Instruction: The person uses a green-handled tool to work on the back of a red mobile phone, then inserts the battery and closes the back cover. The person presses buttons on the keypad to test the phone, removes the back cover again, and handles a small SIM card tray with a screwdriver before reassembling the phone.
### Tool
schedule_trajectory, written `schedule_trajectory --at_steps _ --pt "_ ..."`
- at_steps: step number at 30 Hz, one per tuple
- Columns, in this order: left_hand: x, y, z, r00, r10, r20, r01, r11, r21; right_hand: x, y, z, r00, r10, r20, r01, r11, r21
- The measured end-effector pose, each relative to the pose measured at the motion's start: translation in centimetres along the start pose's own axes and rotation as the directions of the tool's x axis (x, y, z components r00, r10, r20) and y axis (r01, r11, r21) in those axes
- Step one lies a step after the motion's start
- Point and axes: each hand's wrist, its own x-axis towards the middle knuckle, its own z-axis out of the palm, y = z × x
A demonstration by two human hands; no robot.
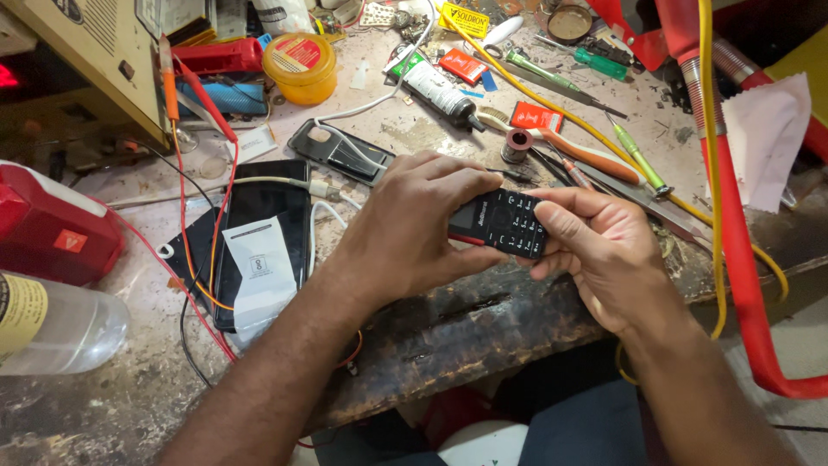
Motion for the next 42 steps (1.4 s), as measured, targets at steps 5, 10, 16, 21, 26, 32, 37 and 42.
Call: schedule_trajectory --at_steps 5,10,16,21,26,32,37,42 --pt "0.1 -0.2 0.1 1.0 0.0 0.023 -0.001 1.0 0.019 -0.9 0.0 0.3 0.999 -0.041 0.031 0.043 0.997 -0.067" --pt "0.2 -0.1 0.1 1.0 -0.017 0.018 0.016 0.999 0.032 -1.6 -0.6 1.0 0.991 -0.043 0.123 0.05 0.997 -0.051" --pt "0.1 -0.3 -0.2 1.0 -0.015 0.006 0.015 1.0 -0.001 -2.2 -1.0 1.3 0.98 -0.072 0.188 0.079 0.996 -0.03" --pt "0.2 -0.5 -0.2 0.997 -0.069 0.028 0.072 0.991 -0.116 -2.4 -1.2 1.3 0.974 -0.155 0.167 0.18 0.973 -0.147" --pt "0.0 -0.3 -0.3 0.992 -0.104 0.074 0.115 0.981 -0.158 -3.1 -1.6 1.3 0.828 -0.534 0.172 0.531 0.645 -0.549" --pt "0.3 -0.1 -0.4 0.978 -0.162 0.129 0.188 0.955 -0.231 -3.6 -1.7 1.1 0.726 -0.641 0.25 0.571 0.358 -0.739" --pt "0.3 0.1 -0.5 0.98 -0.137 0.142 0.169 0.955 -0.243 -3.7 -1.6 1.2 0.618 -0.702 0.354 0.659 0.217 -0.721" --pt "0.4 -0.3 -0.8 1.0 -0.012 0.019 0.014 0.994 -0.106 -3.2 -1.5 1.1 0.877 -0.464 0.125 0.48 0.83 -0.285"
